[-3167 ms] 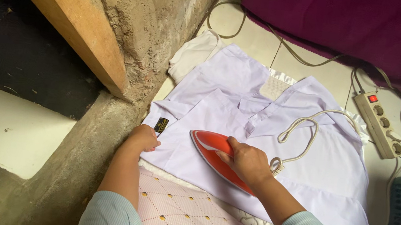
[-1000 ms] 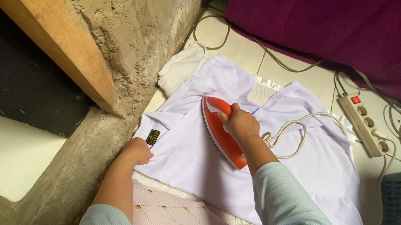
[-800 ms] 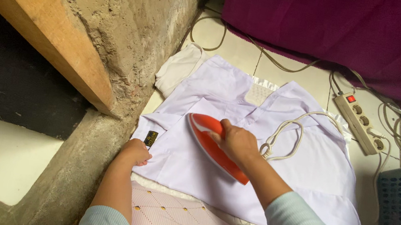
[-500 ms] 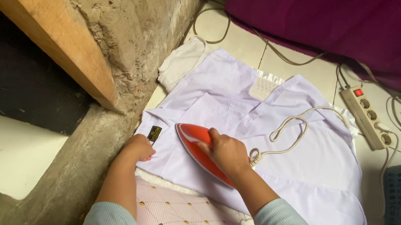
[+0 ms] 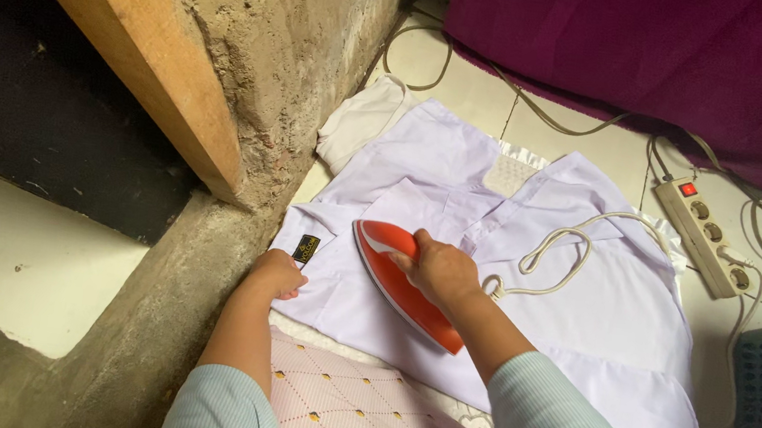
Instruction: The person irons a light purple button-up shirt laid out on a patterned mat on the floor. They use a red and white electric iron to smooth the front, sleeves, and collar, adjusting the fabric with their hands as needed.
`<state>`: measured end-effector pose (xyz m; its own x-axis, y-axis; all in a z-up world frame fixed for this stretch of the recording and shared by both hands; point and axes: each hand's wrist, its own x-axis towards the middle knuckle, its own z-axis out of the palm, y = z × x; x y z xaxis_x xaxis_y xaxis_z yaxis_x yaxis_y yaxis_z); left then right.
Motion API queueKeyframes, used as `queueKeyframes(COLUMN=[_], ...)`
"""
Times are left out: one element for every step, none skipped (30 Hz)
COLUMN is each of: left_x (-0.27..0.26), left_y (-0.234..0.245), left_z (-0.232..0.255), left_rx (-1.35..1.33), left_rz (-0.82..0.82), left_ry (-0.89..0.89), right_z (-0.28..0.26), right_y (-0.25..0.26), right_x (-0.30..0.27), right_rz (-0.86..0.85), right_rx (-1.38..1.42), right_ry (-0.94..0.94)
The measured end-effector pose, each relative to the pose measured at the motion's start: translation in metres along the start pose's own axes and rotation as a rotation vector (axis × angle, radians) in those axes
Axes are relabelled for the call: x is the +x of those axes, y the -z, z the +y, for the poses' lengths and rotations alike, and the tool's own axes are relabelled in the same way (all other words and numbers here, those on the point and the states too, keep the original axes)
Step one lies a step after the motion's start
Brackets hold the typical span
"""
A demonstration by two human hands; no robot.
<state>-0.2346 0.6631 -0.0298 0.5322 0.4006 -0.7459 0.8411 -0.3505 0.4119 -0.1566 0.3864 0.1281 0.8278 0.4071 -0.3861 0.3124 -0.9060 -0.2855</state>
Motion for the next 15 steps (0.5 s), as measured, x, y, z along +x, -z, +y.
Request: queueKeyframes(left_x=[-0.002,-0.003,-0.005,-0.008,-0.009,-0.009,-0.009,-0.01,-0.01,-0.011,-0.011,-0.011,-0.011,-0.011,-0.01], left_y=[0.001,0.002,0.002,0.001,0.002,0.003,0.005,0.004,0.002,0.002,0.003,0.003,0.003,0.002,0.003], left_z=[0.001,0.003,0.003,0.004,0.006,0.006,0.006,0.006,0.006,0.006,0.006,0.006,0.007,0.007,0.007], left_rx=[0.007,0.012,0.006,-0.002,-0.01,0.001,0.013,0.023,0.017,0.011,0.005,0.003,0.001,0.0,0.008], left_rz=[0.002,0.004,0.006,0.009,0.013,0.007,0.002,-0.005,0.0,0.008,0.017,0.018,0.019,0.02,0.018], left_ry=[0.005,0.008,0.015,0.019,0.023,0.011,-0.002,-0.013,-0.012,-0.012,-0.011,-0.003,0.006,0.013,0.013], right_z=[0.003,0.008,0.01,0.01,0.009,0.008,0.006,0.003,0.002,-0.001,-0.003,-0.004,-0.005,-0.006,-0.006], right_y=[-0.002,-0.001,-0.001,-0.001,0.0,0.0,0.001,0.002,0.004,0.006,0.007,0.009,0.009,0.01,0.009], right_x=[-0.009,-0.018,-0.024,-0.025,-0.025,-0.025,-0.021,-0.013,-0.006,0.002,0.009,0.015,0.021,0.025,0.026], right_rz=[-0.014,-0.026,-0.038,-0.02,-0.002,0.011,0.01,0.007,0.005,0.021,0.038,0.057,0.059,0.061,0.064], right_rx=[-0.01,-0.021,-0.032,-0.031,-0.03,-0.028,-0.026,-0.025,-0.023,-0.019,-0.015,-0.01,-0.005,0.0,0.006], right_ry=[0.0,0.0,-0.001,0.001,0.003,0.005,-0.011,-0.028,-0.045,-0.035,-0.025,-0.016,-0.01,-0.005,0.0])
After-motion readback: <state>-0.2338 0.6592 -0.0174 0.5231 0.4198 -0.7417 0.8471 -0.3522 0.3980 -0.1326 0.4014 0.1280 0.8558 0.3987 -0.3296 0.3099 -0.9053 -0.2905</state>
